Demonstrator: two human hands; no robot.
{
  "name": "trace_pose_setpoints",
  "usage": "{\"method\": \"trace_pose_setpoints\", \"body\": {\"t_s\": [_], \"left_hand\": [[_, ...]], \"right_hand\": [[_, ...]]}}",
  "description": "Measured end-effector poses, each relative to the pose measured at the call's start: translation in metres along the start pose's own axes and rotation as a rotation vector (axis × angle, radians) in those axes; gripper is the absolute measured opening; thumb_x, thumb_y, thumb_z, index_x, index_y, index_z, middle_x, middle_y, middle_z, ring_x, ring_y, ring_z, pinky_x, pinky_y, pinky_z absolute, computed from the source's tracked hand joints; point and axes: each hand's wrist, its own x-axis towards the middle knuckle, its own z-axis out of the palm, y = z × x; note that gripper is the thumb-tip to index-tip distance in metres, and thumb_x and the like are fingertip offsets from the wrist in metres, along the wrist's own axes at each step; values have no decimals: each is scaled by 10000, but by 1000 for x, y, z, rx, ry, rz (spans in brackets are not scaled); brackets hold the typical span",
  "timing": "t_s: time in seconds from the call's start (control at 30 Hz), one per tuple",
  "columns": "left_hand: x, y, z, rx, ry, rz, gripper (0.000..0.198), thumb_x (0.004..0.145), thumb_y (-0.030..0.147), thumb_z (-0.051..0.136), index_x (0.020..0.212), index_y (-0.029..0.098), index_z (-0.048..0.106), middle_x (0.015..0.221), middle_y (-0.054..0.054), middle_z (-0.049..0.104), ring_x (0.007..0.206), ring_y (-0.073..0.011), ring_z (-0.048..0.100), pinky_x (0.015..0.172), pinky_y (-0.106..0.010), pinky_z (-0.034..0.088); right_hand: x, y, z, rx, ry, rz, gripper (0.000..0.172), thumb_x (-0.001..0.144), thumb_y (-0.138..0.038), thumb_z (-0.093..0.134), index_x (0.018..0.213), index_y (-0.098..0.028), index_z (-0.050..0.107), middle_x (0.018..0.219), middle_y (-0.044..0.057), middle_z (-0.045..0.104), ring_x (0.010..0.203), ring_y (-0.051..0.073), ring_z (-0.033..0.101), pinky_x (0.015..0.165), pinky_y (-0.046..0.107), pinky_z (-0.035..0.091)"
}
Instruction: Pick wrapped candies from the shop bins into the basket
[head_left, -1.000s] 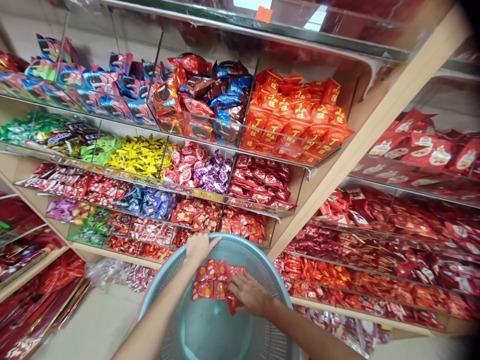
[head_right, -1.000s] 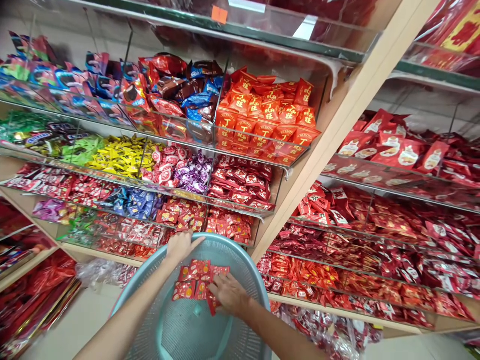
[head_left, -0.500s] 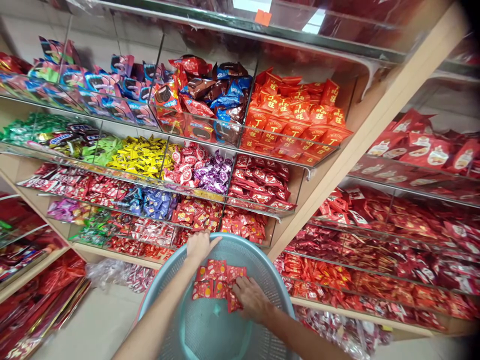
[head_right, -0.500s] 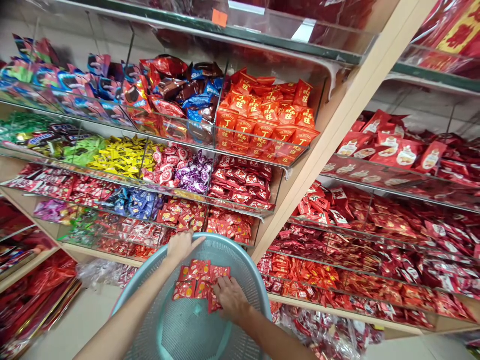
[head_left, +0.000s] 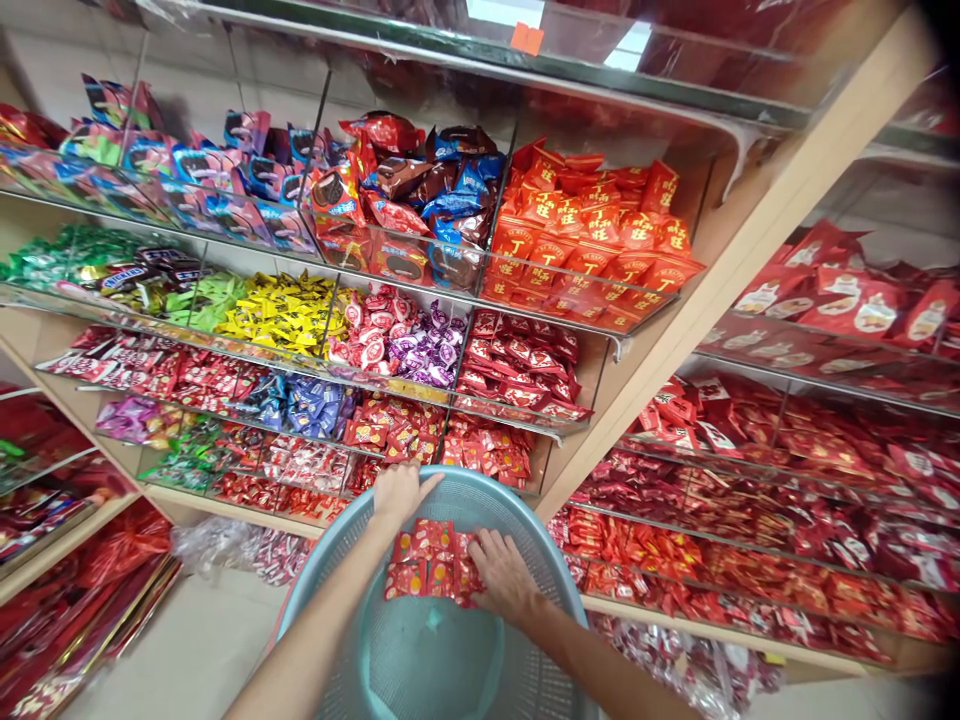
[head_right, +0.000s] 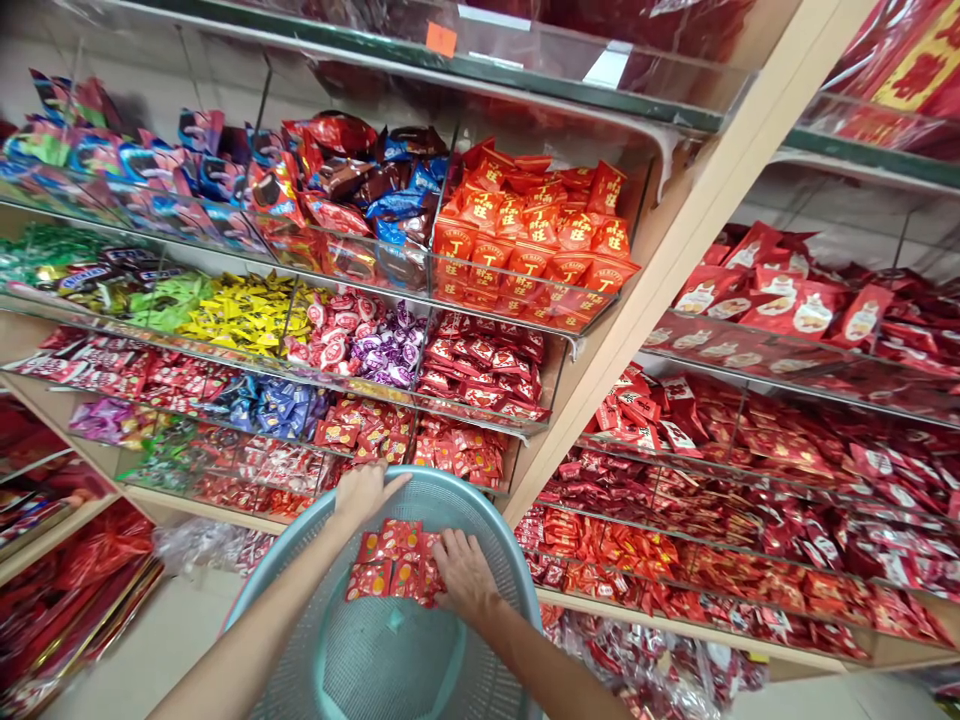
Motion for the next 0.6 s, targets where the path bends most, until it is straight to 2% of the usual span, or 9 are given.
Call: {"method": "trace_pose_setpoints", "body": {"t_s": [0.1,0.33,0.6], "left_hand": [[0,1,-1,1,-7,-5,705,724,649,141,936,117,552,808,-143,609,783,-264,568,677,-337,388],[-1,3,-5,-11,-50,-34,700,726,645,155,959,116,549,849,-140,604,822,-264,557,703,-328,379],[-1,1,-1,-5,-26,-19,712,725,647,134,957,120,551,824,-143,602,804,-260,558,710,-333,375]], "right_hand": [[-1,2,1,17,19,-15,620,551,-433,644,1072,-183,418,1168,103,394,981,258,378,825,391,304],[-3,-1,0,89,-6,-27,598,574,-455,616,1082,-217,408,1086,69,439,936,236,402,794,373,322],[-3,-1,3,95,-15,-2,709,555,-516,608,1147,-207,370,1135,93,414,969,250,386,818,386,306]]}}
